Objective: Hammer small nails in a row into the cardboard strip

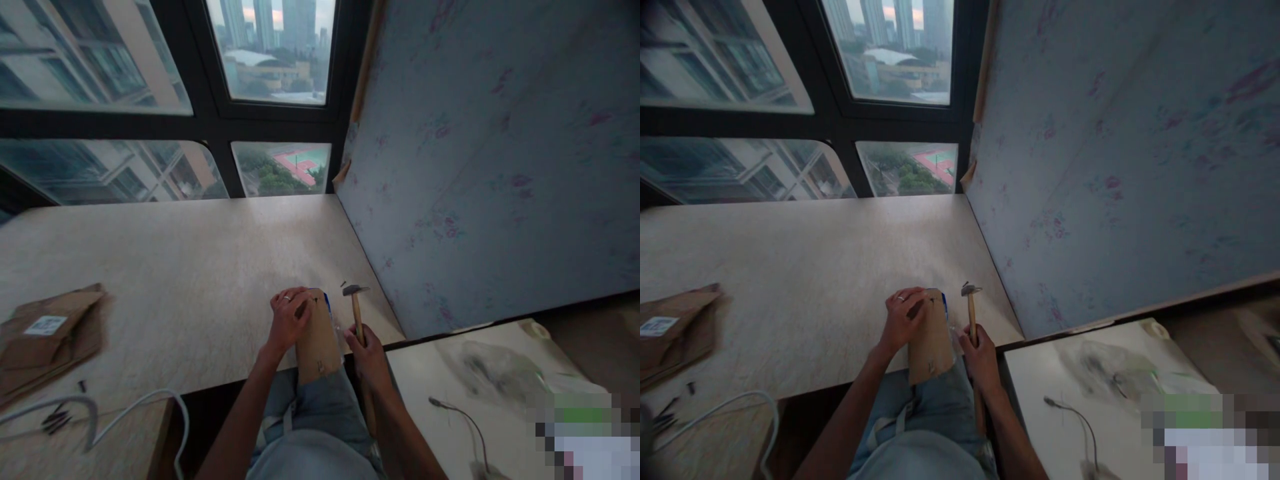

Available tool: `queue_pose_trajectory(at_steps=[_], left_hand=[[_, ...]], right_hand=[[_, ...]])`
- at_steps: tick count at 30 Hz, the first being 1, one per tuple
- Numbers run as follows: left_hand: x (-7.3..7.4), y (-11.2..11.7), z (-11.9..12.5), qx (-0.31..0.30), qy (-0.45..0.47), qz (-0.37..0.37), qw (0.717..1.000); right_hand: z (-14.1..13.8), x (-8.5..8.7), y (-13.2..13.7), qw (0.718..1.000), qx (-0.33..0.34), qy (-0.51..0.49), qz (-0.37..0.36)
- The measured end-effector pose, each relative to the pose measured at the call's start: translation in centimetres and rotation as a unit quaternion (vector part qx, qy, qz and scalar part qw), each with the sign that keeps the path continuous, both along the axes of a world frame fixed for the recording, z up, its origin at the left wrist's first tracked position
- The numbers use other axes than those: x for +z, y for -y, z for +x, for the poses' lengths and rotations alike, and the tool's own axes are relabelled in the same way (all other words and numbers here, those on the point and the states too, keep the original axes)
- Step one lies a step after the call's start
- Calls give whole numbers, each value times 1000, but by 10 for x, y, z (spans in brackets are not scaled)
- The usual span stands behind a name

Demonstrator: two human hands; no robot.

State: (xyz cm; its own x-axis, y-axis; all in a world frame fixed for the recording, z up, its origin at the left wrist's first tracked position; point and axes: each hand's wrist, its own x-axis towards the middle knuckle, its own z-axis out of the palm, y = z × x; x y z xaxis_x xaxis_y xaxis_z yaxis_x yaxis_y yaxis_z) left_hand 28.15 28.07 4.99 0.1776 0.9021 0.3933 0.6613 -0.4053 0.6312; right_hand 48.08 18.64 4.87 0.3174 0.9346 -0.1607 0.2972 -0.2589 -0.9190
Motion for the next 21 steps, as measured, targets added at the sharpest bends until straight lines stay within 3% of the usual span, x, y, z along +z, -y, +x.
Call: queue_pose_trajectory(at_steps=[3, 5, 8, 11, 14, 17, 21], left_hand=[[10, -4, -2, 8, 23, 25, 999], [25, -13, 2, -3, 37, 44, 998], [53, -35, 17, -62, 33, 53, 996], [74, -65, 42, -158, -17, 6, 987], [79, -92, 72, -235, -124, -100, 959], [78, -107, 92, -273, -191, -154, 930], [81, -107, 81, -284, -184, -178, 924]], right_hand=[[8, -1, -3, 1000, -6, -10, 3], [13, -3, -5, 1000, -13, -17, 3], [20, -7, -7, 999, -25, -28, 2], [26, -13, -4, 998, -40, -38, 2], [30, -16, 3, 998, -51, -49, 1], [32, -16, 10, 996, -62, -57, 0], [28, -14, 17, 995, -73, -73, -11]])
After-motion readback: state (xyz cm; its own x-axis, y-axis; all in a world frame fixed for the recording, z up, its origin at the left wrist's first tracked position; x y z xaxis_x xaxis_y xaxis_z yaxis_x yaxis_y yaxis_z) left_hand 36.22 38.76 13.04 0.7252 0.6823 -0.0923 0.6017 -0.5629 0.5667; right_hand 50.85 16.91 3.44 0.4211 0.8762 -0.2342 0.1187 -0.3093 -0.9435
